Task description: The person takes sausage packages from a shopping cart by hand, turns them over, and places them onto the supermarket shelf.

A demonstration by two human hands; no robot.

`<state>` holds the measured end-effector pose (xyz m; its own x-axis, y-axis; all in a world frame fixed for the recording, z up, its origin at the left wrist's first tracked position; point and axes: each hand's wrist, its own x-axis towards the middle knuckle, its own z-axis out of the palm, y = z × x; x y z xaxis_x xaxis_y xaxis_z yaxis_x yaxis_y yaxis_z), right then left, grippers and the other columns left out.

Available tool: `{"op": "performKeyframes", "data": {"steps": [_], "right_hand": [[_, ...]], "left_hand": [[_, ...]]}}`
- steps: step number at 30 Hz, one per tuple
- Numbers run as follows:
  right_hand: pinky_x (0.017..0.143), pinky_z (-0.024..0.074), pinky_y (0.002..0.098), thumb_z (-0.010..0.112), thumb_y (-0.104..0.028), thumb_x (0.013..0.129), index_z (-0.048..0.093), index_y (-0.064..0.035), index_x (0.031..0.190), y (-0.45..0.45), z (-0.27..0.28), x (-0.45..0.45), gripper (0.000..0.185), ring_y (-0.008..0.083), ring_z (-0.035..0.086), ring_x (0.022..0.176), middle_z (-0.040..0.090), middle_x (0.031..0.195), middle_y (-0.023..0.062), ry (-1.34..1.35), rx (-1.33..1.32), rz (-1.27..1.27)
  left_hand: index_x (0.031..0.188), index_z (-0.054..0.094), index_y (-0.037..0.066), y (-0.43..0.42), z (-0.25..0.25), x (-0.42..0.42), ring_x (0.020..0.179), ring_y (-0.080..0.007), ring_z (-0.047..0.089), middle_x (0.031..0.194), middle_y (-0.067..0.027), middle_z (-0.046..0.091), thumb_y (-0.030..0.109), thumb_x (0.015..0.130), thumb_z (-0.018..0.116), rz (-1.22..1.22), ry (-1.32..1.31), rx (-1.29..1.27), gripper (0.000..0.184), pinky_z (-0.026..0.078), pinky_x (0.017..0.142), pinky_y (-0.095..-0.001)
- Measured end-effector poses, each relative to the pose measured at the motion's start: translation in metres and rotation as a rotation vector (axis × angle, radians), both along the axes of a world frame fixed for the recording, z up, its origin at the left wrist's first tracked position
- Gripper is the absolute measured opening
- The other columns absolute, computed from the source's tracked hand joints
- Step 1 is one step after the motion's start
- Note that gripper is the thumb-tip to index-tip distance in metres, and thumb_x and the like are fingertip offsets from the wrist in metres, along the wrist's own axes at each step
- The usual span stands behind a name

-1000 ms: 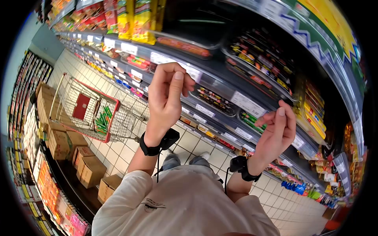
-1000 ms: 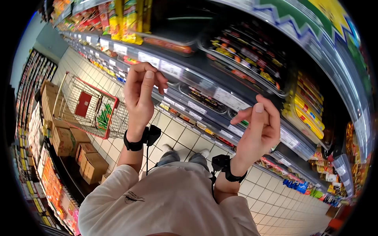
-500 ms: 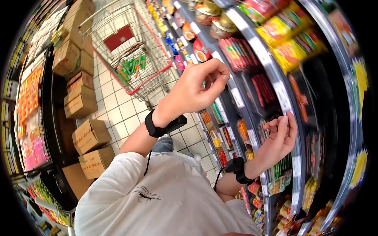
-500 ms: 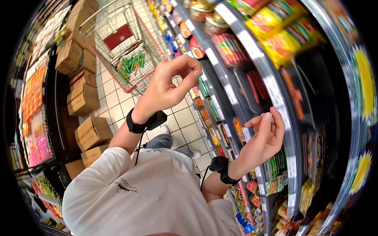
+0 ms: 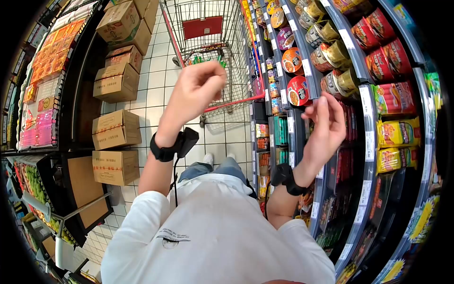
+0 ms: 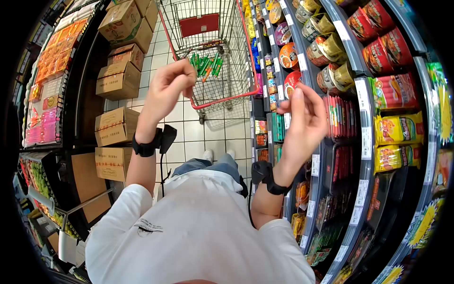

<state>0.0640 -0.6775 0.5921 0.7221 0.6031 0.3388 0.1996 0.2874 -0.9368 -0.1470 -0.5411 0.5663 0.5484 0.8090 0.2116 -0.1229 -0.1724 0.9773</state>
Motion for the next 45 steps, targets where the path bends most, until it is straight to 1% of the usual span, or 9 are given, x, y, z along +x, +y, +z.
{"op": "performKeyframes", "data": {"steps": [9, 21, 22, 25, 31, 35, 39, 42, 45], "right_hand": [[0.06, 0.052, 0.0228, 0.063, -0.011, 0.093, 0.062, 0.0054, 0.108, 0.133, -0.043, 0.002, 0.022, 0.0099, 0.062, 0.069, 0.065, 0.084, 0.0071, 0.08, -0.184, 0.211], [0.066, 0.0516, 0.0234, 0.061, -0.011, 0.094, 0.061, 0.0062, 0.111, 0.375, -0.148, 0.078, 0.025, 0.0115, 0.063, 0.076, 0.067, 0.09, 0.0098, 0.272, -0.341, 0.317], [0.067, 0.0518, 0.0239, 0.061, -0.011, 0.094, 0.061, 0.006, 0.112, 0.4, -0.165, 0.086, 0.024, 0.0116, 0.063, 0.077, 0.067, 0.09, 0.0094, 0.317, -0.35, 0.34], [0.069, 0.052, 0.0254, 0.061, -0.012, 0.093, 0.06, 0.0038, 0.115, 0.468, -0.217, 0.093, 0.027, 0.0129, 0.064, 0.081, 0.067, 0.093, 0.009, 0.405, -0.401, 0.38], [0.069, 0.0523, 0.0251, 0.061, -0.015, 0.093, 0.06, 0.0044, 0.115, 0.565, -0.393, 0.088, 0.029, 0.0127, 0.063, 0.086, 0.068, 0.097, 0.0086, 0.593, -0.608, 0.43], [0.069, 0.0526, 0.0274, 0.06, -0.016, 0.094, 0.06, 0.0042, 0.115, 0.594, -0.489, 0.092, 0.029, 0.0142, 0.063, 0.089, 0.068, 0.1, 0.0098, 0.573, -0.71, 0.333], [0.074, 0.054, 0.0311, 0.06, -0.017, 0.094, 0.059, 0.0045, 0.117, 0.613, -0.555, 0.101, 0.031, 0.0181, 0.063, 0.093, 0.065, 0.107, 0.0117, 0.726, -0.759, 0.357], [0.085, 0.0542, 0.036, 0.06, -0.013, 0.091, 0.053, 0.007, 0.118, 0.635, -0.594, 0.106, 0.033, 0.0182, 0.058, 0.099, 0.058, 0.107, 0.011, 0.779, -0.69, 0.276], [0.087, 0.0538, 0.0363, 0.058, -0.009, 0.09, 0.054, 0.0073, 0.116, 0.66, -0.621, 0.111, 0.031, 0.0185, 0.058, 0.097, 0.057, 0.104, 0.0095, 0.761, -0.664, 0.22]], "left_hand": [[0.081, 0.057, 0.001, 0.071, -0.041, -0.048, 0.057, -0.0049, 0.048, 0.063, 0.0007, 0.053, 0.008, 0.087, 0.051, 0.258, 0.021, -0.193, 0.011, 0.04, 0.053, -0.0209], [0.09, 0.059, -0.001, 0.259, -0.115, 0.029, 0.058, -0.0065, 0.056, 0.063, -0.0013, 0.059, 0.013, 0.092, 0.058, 0.405, 0.269, -0.466, 0.014, 0.043, 0.054, -0.0213], [0.094, 0.061, 0.003, 0.279, -0.14, 0.037, 0.06, -0.0037, 0.055, 0.065, 0.0002, 0.06, 0.02, 0.094, 0.057, 0.408, 0.295, -0.446, 0.017, 0.039, 0.051, -0.0195], [0.095, 0.061, 0.003, 0.343, -0.193, 0.065, 0.06, -0.0046, 0.056, 0.065, 0.0002, 0.06, 0.019, 0.094, 0.055, 0.4, 0.303, -0.596, 0.017, 0.04, 0.051, -0.0199], [0.105, 0.058, 0.001, 0.43, -0.367, 0.119, 0.073, -0.0123, 0.063, 0.09, -0.0072, 0.065, 0.02, 0.093, 0.053, 0.401, 0.449, -0.927, 0.024, 0.05, 0.058, -0.0246], [0.106, 0.06, 0.0, 0.473, -0.454, 0.125, 0.083, -0.0144, 0.064, 0.097, -0.007, 0.064, 0.02, 0.091, 0.055, 0.43, 0.465, -1.027, 0.026, 0.054, 0.065, -0.0275], [0.113, 0.059, -0.002, 0.513, -0.519, 0.13, 0.091, -0.0169, 0.063, 0.105, -0.0079, 0.062, 0.016, 0.09, 0.052, 0.496, 0.436, -1.054, 0.03, 0.054, 0.071, -0.0303], [0.117, 0.056, -0.004, 0.534, -0.541, 0.137, 0.092, -0.0203, 0.062, 0.108, -0.0097, 0.061, 0.019, 0.09, 0.054, 0.486, 0.31, -1.093, 0.036, 0.053, 0.073, -0.0312], [0.121, 0.053, -0.004, 0.555, -0.562, 0.144, 0.095, -0.0202, 0.061, 0.111, -0.0104, 0.059, 0.017, 0.091, 0.055, 0.522, 0.238, -1.094, 0.036, 0.053, 0.071, -0.0302]]}}
